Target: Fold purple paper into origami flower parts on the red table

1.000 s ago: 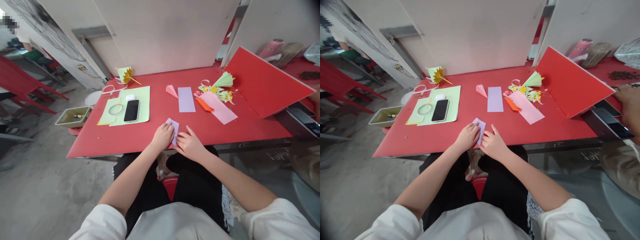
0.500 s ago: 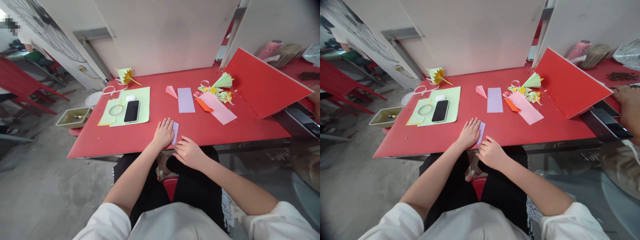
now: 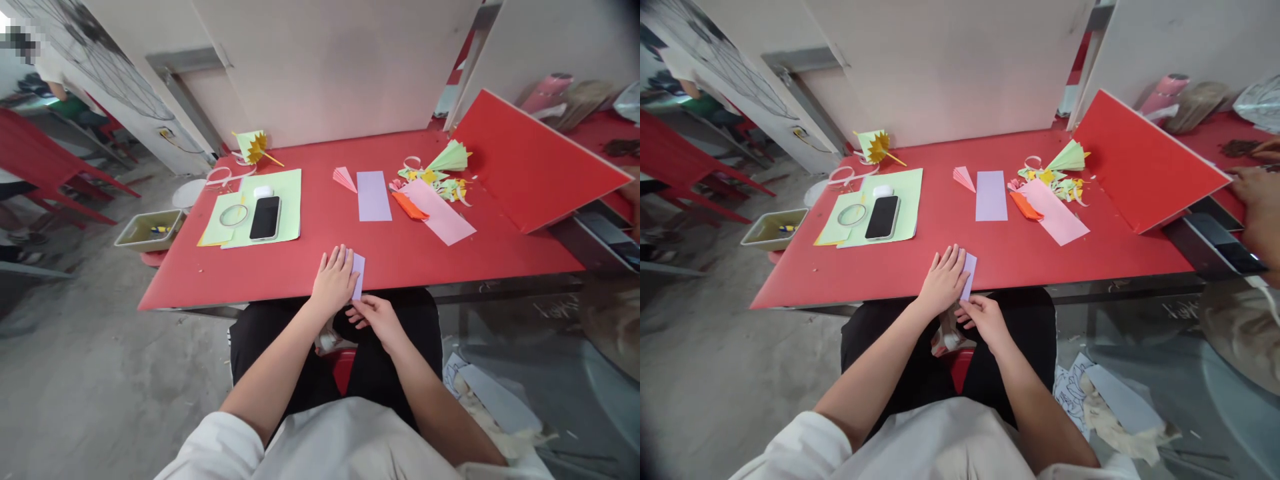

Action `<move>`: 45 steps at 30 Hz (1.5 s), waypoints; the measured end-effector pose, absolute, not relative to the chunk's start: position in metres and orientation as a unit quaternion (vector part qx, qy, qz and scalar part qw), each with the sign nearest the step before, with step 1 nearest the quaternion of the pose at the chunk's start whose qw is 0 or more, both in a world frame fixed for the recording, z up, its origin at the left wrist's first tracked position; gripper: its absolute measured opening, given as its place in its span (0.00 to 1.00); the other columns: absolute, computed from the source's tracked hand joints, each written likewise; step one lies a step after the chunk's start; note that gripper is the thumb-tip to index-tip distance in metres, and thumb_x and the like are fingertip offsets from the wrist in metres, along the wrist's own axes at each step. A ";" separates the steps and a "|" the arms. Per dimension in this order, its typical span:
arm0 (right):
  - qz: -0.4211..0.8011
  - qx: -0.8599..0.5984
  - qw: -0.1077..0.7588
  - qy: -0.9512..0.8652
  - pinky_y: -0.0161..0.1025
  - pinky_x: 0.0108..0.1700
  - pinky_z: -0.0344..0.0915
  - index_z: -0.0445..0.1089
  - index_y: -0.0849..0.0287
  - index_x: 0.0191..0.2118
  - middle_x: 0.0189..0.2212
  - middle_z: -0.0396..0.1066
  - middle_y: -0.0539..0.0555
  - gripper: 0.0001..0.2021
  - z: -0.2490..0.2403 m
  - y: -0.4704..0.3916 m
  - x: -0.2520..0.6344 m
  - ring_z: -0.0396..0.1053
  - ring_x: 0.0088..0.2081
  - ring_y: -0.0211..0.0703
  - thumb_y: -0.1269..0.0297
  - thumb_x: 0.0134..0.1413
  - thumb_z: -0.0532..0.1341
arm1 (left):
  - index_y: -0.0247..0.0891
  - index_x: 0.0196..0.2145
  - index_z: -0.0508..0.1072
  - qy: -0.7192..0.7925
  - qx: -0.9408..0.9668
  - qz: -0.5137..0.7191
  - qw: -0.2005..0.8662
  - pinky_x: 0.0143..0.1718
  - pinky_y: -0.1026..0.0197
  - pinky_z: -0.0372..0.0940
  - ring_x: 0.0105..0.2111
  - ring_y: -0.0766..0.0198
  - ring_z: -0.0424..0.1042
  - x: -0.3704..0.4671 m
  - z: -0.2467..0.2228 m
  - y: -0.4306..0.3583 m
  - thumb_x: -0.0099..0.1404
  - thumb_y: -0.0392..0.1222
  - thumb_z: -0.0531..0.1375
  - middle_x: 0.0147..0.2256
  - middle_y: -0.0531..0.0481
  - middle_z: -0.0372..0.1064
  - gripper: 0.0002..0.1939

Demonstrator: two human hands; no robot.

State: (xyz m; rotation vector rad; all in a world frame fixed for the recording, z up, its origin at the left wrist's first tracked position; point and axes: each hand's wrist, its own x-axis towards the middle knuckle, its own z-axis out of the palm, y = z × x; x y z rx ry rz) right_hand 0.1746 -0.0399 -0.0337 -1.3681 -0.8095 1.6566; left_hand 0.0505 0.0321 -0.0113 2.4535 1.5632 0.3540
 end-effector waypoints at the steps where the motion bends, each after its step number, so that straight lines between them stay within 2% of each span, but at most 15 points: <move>1: 0.662 -0.535 0.416 -0.321 0.32 0.24 0.66 0.71 0.62 0.30 0.24 0.75 0.55 0.16 -0.032 -0.039 0.174 0.72 0.24 0.38 0.53 0.42 0.65 | 0.30 0.61 0.52 0.538 0.817 0.150 0.146 0.61 0.44 0.38 0.63 0.50 0.41 0.048 -0.011 0.029 0.67 0.42 0.46 0.63 0.35 0.42 0.27; 4: 0.658 -0.528 0.427 -0.325 0.33 0.25 0.67 0.72 0.62 0.29 0.23 0.74 0.54 0.15 -0.022 -0.034 0.178 0.72 0.24 0.38 0.54 0.42 0.65 | 0.37 0.61 0.52 0.579 0.697 0.310 0.287 0.61 0.48 0.43 0.64 0.53 0.38 0.038 -0.007 0.018 0.65 0.45 0.51 0.65 0.38 0.37 0.28; 6: 0.656 -0.526 0.425 -0.335 0.33 0.26 0.68 0.72 0.63 0.30 0.23 0.74 0.54 0.15 -0.016 -0.033 0.182 0.72 0.24 0.38 0.53 0.43 0.65 | 0.41 0.62 0.47 0.575 0.575 0.443 0.378 0.59 0.51 0.49 0.63 0.54 0.44 0.033 -0.003 0.010 0.62 0.46 0.56 0.64 0.39 0.41 0.34; 8: 0.652 -0.521 0.423 -0.352 0.34 0.27 0.68 0.72 0.63 0.31 0.23 0.74 0.54 0.16 -0.011 -0.032 0.185 0.72 0.24 0.38 0.53 0.43 0.64 | 0.45 0.64 0.37 0.519 0.478 0.509 0.493 0.54 0.52 0.57 0.57 0.55 0.59 0.033 0.005 0.002 0.59 0.45 0.60 0.59 0.37 0.54 0.44; 10: 0.647 -0.516 0.419 -0.375 0.35 0.27 0.69 0.73 0.63 0.31 0.23 0.74 0.54 0.15 -0.007 -0.033 0.186 0.72 0.25 0.39 0.53 0.44 0.64 | 0.45 0.63 0.28 0.464 0.424 0.503 0.593 0.46 0.52 0.65 0.42 0.59 0.73 0.037 0.016 -0.006 0.57 0.43 0.62 0.43 0.43 0.71 0.51; 11: 0.644 -0.511 0.415 -0.389 0.35 0.28 0.69 0.73 0.63 0.31 0.23 0.74 0.54 0.15 -0.006 -0.033 0.185 0.72 0.26 0.40 0.53 0.45 0.63 | 0.44 0.64 0.28 0.454 0.410 0.504 0.610 0.41 0.55 0.67 0.34 0.63 0.74 0.040 0.022 -0.008 0.57 0.41 0.63 0.34 0.49 0.74 0.51; 14: 0.613 -0.508 0.437 -0.419 0.37 0.29 0.70 0.72 0.62 0.37 0.27 0.75 0.55 0.17 -0.002 -0.036 0.182 0.73 0.29 0.42 0.54 0.45 0.63 | 0.45 0.64 0.37 0.459 0.393 0.533 0.593 0.33 0.64 0.66 0.24 0.70 0.71 0.050 0.037 -0.015 0.55 0.38 0.64 0.22 0.59 0.70 0.48; 17: 0.513 -0.525 0.535 -0.419 0.39 0.32 0.72 0.61 0.57 0.55 0.37 0.74 0.56 0.28 0.002 -0.040 0.178 0.73 0.31 0.41 0.57 0.47 0.63 | 0.46 0.64 0.39 0.468 0.377 0.563 0.567 0.33 0.67 0.66 0.25 0.71 0.71 0.058 0.045 -0.021 0.55 0.36 0.64 0.23 0.58 0.71 0.48; 19: 0.423 -0.540 0.572 -0.450 0.38 0.34 0.72 0.54 0.54 0.60 0.43 0.73 0.57 0.32 0.005 -0.044 0.176 0.73 0.33 0.40 0.59 0.49 0.62 | 0.47 0.64 0.39 0.470 0.367 0.573 0.562 0.32 0.68 0.66 0.25 0.71 0.72 0.063 0.047 -0.025 0.54 0.36 0.64 0.24 0.58 0.71 0.48; 24: 0.170 -0.568 0.554 -0.584 0.40 0.40 0.72 0.58 0.53 0.59 0.51 0.68 0.58 0.25 0.003 -0.049 0.173 0.72 0.42 0.45 0.66 0.54 0.58 | 0.51 0.63 0.36 0.453 0.362 0.570 0.583 0.31 0.67 0.69 0.26 0.71 0.72 0.070 0.048 -0.033 0.55 0.36 0.64 0.25 0.58 0.72 0.49; 27: 0.096 -0.554 0.567 -0.602 0.41 0.41 0.72 0.57 0.52 0.59 0.53 0.66 0.58 0.26 -0.001 -0.048 0.172 0.71 0.46 0.47 0.69 0.54 0.57 | 0.52 0.63 0.33 0.450 0.366 0.568 0.584 0.32 0.65 0.70 0.27 0.70 0.73 0.072 0.048 -0.034 0.56 0.37 0.63 0.27 0.58 0.72 0.50; 32: 0.089 -0.548 0.584 -0.592 0.40 0.36 0.73 0.67 0.54 0.49 0.51 0.68 0.60 0.16 0.001 -0.047 0.172 0.71 0.45 0.48 0.68 0.53 0.58 | 0.50 0.63 0.32 0.452 0.369 0.575 0.573 0.33 0.65 0.69 0.27 0.70 0.73 0.074 0.050 -0.035 0.56 0.36 0.63 0.28 0.57 0.73 0.50; 35: 0.069 -0.548 0.583 -0.596 0.41 0.39 0.73 0.70 0.53 0.46 0.52 0.67 0.60 0.14 0.003 -0.048 0.172 0.72 0.45 0.48 0.69 0.53 0.58 | 0.49 0.64 0.33 0.461 0.381 0.568 0.565 0.34 0.64 0.69 0.26 0.70 0.73 0.074 0.049 -0.036 0.56 0.36 0.63 0.26 0.57 0.72 0.50; 39: 0.055 -0.533 0.588 -0.606 0.42 0.43 0.72 0.69 0.49 0.50 0.54 0.64 0.57 0.19 0.002 -0.049 0.172 0.73 0.42 0.46 0.73 0.54 0.56 | 0.50 0.64 0.34 0.463 0.392 0.564 0.561 0.36 0.61 0.69 0.24 0.70 0.71 0.074 0.046 -0.038 0.57 0.37 0.62 0.20 0.61 0.67 0.48; 45: 0.069 -0.542 0.532 -0.647 0.43 0.46 0.69 0.65 0.51 0.54 0.60 0.55 0.59 0.21 0.001 -0.050 0.173 0.68 0.49 0.49 0.71 0.56 0.53 | 0.50 0.64 0.32 0.429 0.397 0.561 0.586 0.37 0.62 0.68 0.30 0.67 0.74 0.075 0.048 -0.040 0.54 0.35 0.64 0.26 0.57 0.70 0.52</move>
